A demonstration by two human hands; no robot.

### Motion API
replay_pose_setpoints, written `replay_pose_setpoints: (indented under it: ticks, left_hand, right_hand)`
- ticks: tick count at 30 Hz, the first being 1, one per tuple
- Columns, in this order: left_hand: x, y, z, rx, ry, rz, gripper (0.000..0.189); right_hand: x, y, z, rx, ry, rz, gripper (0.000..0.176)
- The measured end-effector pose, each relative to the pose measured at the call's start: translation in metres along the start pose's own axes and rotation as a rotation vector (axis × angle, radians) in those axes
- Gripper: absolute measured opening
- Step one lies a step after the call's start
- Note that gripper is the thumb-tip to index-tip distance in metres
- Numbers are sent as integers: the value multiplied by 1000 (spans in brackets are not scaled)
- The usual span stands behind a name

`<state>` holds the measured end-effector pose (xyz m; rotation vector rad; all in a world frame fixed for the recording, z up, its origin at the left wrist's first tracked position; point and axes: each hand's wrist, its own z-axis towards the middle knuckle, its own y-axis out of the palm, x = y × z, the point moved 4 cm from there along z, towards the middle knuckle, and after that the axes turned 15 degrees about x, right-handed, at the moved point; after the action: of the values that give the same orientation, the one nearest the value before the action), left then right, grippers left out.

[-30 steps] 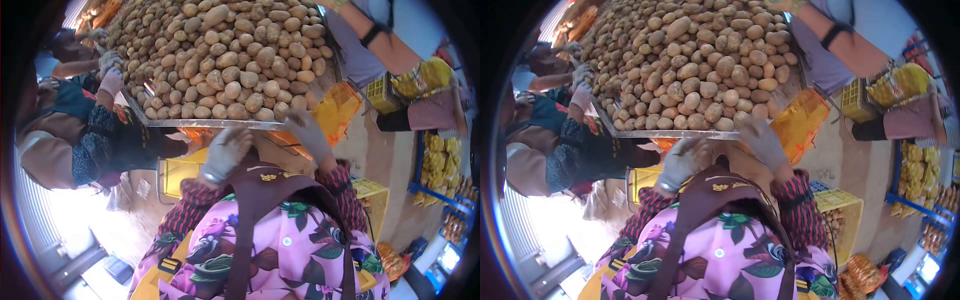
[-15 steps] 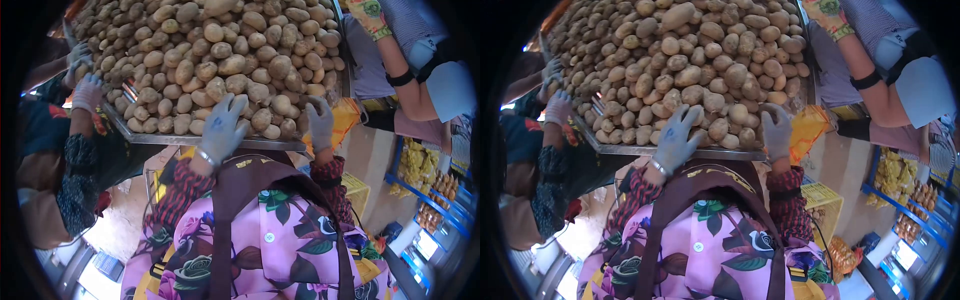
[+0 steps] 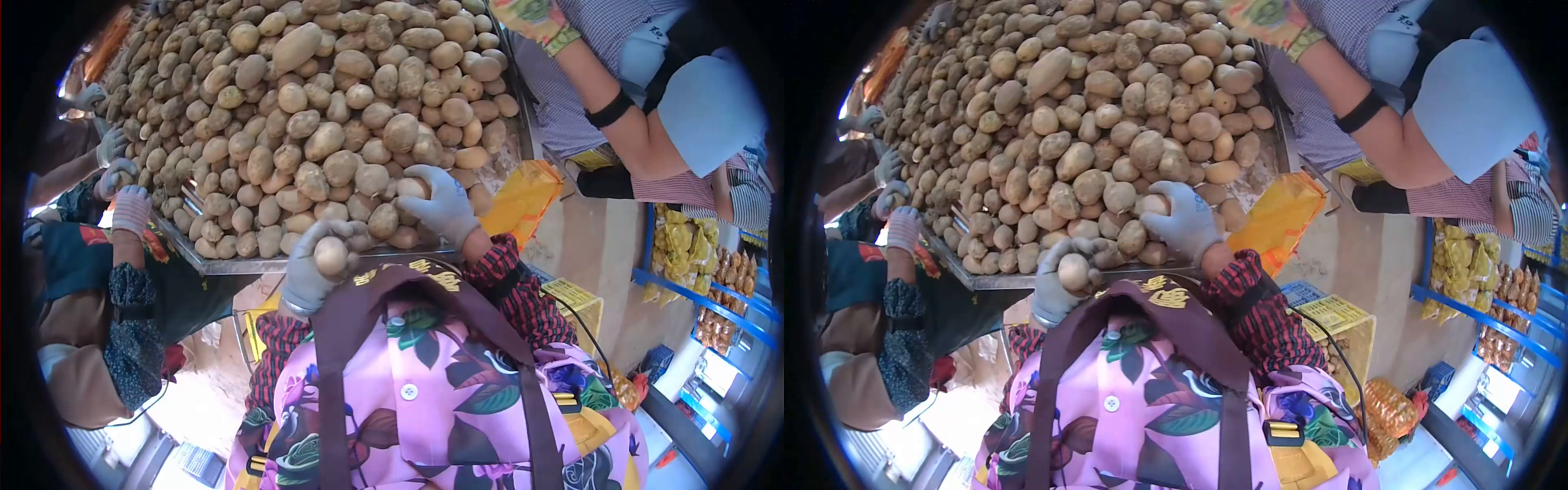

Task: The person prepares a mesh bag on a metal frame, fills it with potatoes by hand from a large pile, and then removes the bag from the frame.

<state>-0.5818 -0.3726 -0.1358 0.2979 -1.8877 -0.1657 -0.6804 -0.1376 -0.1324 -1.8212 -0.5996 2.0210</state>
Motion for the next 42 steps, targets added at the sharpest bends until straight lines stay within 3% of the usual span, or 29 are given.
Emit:
replay_pose_setpoints:
  ticks: [1,3,5,6,8,9,11,13,15,17,19,21,23,25,28,29,31,33,35,41,42]
  left_hand:
    - [5,10,4,-1,4,-7,51]
    - [19,41,9,-122,-595,-785,57]
    - [25,46,16,-78,-573,-752,64]
    - [27,50,20,-122,-537,-737,64]
    - [25,56,21,-156,-502,-717,65]
    - [19,58,23,-139,-544,-826,65]
    - [12,58,30,-120,-580,-935,66]
    - [8,54,35,-120,-660,-1129,65]
    - [3,48,43,-117,-618,-1168,64]
    - [11,50,46,33,-589,-1174,65]
    - [4,51,50,85,-617,-1154,65]
    - [3,52,53,134,-623,-1135,64]
    - [9,58,55,59,-640,-1172,64]
    - [11,53,58,50,-618,-1188,63]
    - [10,45,61,75,-606,-1228,62]
    - [10,45,60,91,-612,-1235,62]
    - [13,43,66,117,-589,-1235,62]
    - [18,41,68,131,-568,-1223,62]
    - [24,39,66,85,-514,-1230,62]
    - [29,34,64,131,-461,-1428,64]
    - [33,35,65,112,-428,-1461,64]
  right_hand:
    - [-7,-3,0,-25,144,141,45]
    - [-33,-18,10,-4,18,275,46]
    - [-53,-38,31,11,-217,297,47]
    - [-38,-48,49,214,-356,117,46]
    - [8,-59,82,422,-334,-332,50]
    - [19,-60,90,422,-338,-326,50]
    - [32,-58,106,219,-172,-388,53]
    - [29,-59,102,166,-167,-393,54]
    - [22,-53,92,-9,-32,80,56]
    - [25,-41,97,-24,-124,81,60]
    - [33,-41,122,326,-221,-152,62]
    - [41,-32,140,276,-200,-248,64]
    - [47,-22,157,84,-47,-386,63]
    - [45,-17,159,107,-98,-303,61]
    - [-11,-16,161,222,-450,-228,59]
    - [-13,-6,166,207,-442,-226,59]
    - [-17,24,183,28,-630,-586,57]
    - [-20,31,198,55,-689,-579,53]
    - [-20,30,211,-125,-528,-599,52]
    - [-34,16,190,61,-481,-508,54]
    - [-41,9,182,102,-360,-353,55]
